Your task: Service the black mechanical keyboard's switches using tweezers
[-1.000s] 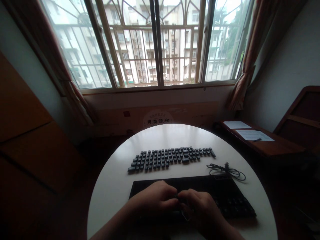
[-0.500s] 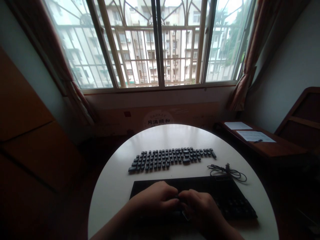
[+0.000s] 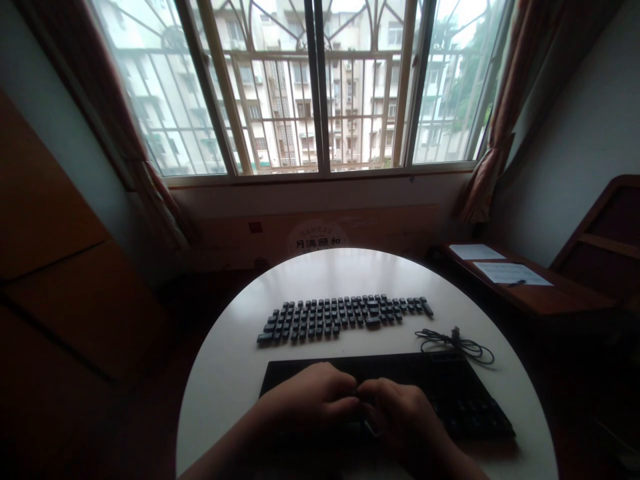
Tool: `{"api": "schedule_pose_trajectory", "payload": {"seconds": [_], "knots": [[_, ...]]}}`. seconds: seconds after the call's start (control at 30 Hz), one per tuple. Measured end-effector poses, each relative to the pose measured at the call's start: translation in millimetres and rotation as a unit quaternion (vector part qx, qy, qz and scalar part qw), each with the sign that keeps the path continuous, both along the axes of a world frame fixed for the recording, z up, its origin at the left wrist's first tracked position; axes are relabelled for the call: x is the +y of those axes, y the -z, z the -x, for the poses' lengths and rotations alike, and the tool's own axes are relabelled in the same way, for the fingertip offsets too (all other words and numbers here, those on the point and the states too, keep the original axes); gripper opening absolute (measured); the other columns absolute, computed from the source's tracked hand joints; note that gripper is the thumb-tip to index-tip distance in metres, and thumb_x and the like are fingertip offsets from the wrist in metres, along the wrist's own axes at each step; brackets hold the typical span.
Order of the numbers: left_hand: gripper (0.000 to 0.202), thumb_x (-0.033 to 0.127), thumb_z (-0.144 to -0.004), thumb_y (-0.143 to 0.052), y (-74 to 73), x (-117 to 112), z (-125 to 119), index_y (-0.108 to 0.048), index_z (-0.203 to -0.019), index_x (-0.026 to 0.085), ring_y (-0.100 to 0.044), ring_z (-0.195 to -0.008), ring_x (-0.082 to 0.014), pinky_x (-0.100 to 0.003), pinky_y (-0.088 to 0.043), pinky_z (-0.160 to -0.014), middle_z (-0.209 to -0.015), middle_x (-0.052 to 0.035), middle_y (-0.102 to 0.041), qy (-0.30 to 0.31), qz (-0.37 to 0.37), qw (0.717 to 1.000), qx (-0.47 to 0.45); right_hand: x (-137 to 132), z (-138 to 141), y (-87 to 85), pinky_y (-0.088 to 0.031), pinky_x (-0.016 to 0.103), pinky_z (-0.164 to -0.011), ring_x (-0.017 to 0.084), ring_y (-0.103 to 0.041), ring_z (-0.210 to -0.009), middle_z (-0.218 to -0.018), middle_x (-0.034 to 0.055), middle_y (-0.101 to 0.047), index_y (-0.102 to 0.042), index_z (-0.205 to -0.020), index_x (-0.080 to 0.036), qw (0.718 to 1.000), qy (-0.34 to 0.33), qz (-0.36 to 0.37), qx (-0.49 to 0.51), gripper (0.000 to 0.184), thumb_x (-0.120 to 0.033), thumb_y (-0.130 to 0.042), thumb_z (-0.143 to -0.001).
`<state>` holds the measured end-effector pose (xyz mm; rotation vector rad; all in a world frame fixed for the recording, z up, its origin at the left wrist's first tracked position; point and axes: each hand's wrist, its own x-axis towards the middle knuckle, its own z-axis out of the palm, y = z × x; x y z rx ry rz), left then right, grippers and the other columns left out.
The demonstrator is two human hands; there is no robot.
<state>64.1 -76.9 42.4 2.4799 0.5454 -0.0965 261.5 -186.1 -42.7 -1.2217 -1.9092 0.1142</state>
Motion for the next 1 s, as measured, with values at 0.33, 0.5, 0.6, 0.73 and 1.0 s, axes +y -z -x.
{"api": "schedule_pose_trajectory", "payload": {"seconds": [0.33, 0.5, 0.6, 0.73, 1.0], "knots": [[0.039, 0.052, -0.096, -0.051, 0.5, 0, 0, -0.067, -0.085, 0.018, -0.056, -0.061, -0.014, -0.024, -0.033, -0.053, -0.072, -0.0012, -0.063, 0.004, -0.009, 1.0, 0.002, 1, -2, 8.1, -0.049, 0.02, -0.054, 0.012, -0.063, -0.051, -0.066, -0.0025, -0.066, -0.064, -0.109, -0.02, 0.999, 0.003, 0.045, 0.008, 0.016, -0.029, -0.059, -0.097], [0.04, 0.053, -0.096, -0.05, -0.5, 0, 1, -0.066, -0.086, 0.018, -0.056, -0.061, -0.014, -0.023, -0.033, -0.052, -0.072, -0.0012, -0.063, 0.003, 0.004, 1.0, 0.003, 1, -3, 6.7, -0.051, 0.019, -0.055, 0.012, -0.063, -0.051, -0.067, -0.0015, -0.068, -0.066, -0.109, -0.019, 0.998, -0.001, 0.052, 0.02, 0.017, -0.028, -0.06, -0.096], [0.039, 0.052, -0.096, -0.05, -3.3, -1, 1, -0.067, -0.087, 0.018, -0.057, -0.061, -0.0144, -0.023, -0.034, -0.052, -0.073, -0.0017, -0.064, 0.005, 0.007, 1.0, 0.002, 1, -4, 6.6, -0.053, 0.02, -0.059, 0.013, -0.067, -0.057, -0.076, 0.0005, -0.072, -0.066, -0.111, -0.021, 0.998, -0.007, 0.054, 0.024, 0.018, -0.025, -0.06, -0.095], [0.035, 0.048, -0.096, -0.051, -5.1, -1, 0, -0.069, -0.092, 0.018, -0.06, -0.065, -0.0156, -0.024, -0.036, -0.055, -0.078, -0.0028, -0.068, 0.012, 0.014, 1.0, -0.003, 1, -3, 5.0, -0.053, 0.02, -0.059, 0.013, -0.068, -0.059, -0.083, 0.0018, -0.074, -0.065, -0.114, -0.022, 0.999, -0.016, 0.034, 0.021, 0.02, -0.023, -0.061, -0.095], [0.038, 0.049, -0.099, -0.048, -3.8, -1, -1, -0.071, -0.097, 0.019, -0.063, -0.071, -0.018, -0.025, -0.039, -0.06, -0.084, -0.0041, -0.071, 0.028, 0.014, 0.999, -0.012, 2, -1, -2.8, -0.054, 0.02, -0.06, 0.014, -0.071, -0.065, -0.084, 0.0025, -0.074, -0.066, -0.112, -0.022, 1.0, -0.02, 0.012, 0.013, 0.018, -0.022, -0.061, -0.095]]}}
